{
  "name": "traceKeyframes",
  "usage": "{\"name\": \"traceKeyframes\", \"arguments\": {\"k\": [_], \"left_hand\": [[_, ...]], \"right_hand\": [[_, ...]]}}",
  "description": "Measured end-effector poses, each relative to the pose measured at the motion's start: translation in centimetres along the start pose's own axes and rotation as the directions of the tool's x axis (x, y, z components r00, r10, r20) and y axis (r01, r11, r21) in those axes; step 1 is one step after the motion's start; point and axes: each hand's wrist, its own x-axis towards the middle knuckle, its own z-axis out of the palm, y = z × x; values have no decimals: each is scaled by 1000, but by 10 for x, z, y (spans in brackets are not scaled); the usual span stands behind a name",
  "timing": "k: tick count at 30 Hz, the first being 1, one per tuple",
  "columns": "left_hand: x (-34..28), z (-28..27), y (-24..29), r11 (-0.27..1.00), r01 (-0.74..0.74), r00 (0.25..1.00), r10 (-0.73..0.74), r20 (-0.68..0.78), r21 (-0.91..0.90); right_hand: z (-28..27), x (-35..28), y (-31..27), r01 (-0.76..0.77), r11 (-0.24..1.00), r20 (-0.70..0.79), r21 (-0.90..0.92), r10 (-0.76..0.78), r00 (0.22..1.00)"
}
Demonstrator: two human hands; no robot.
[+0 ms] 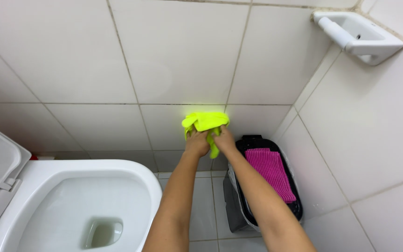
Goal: Cleaning bathroom wall tiles and various surfaces using a cloth and rinsing it in the sink.
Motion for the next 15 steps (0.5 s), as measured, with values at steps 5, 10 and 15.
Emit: {"name": "traceKeyframes", "arguments": {"k": [5, 10, 15], "left_hand": [[-2, -34, -22, 970, -9, 980, -40, -195, -242], [-2, -156, 18, 904, -220, 904, 48, -424, -366], [-34, -303, 100, 769, -415, 824, 90, -560, -487]], "right_hand": [[9, -10, -51, -91, 928, 148, 361, 39, 988], [-78, 13, -176, -115, 819, 197, 561, 3, 980], [-205, 25, -324, 70, 693, 39, 718, -141, 989]]}}
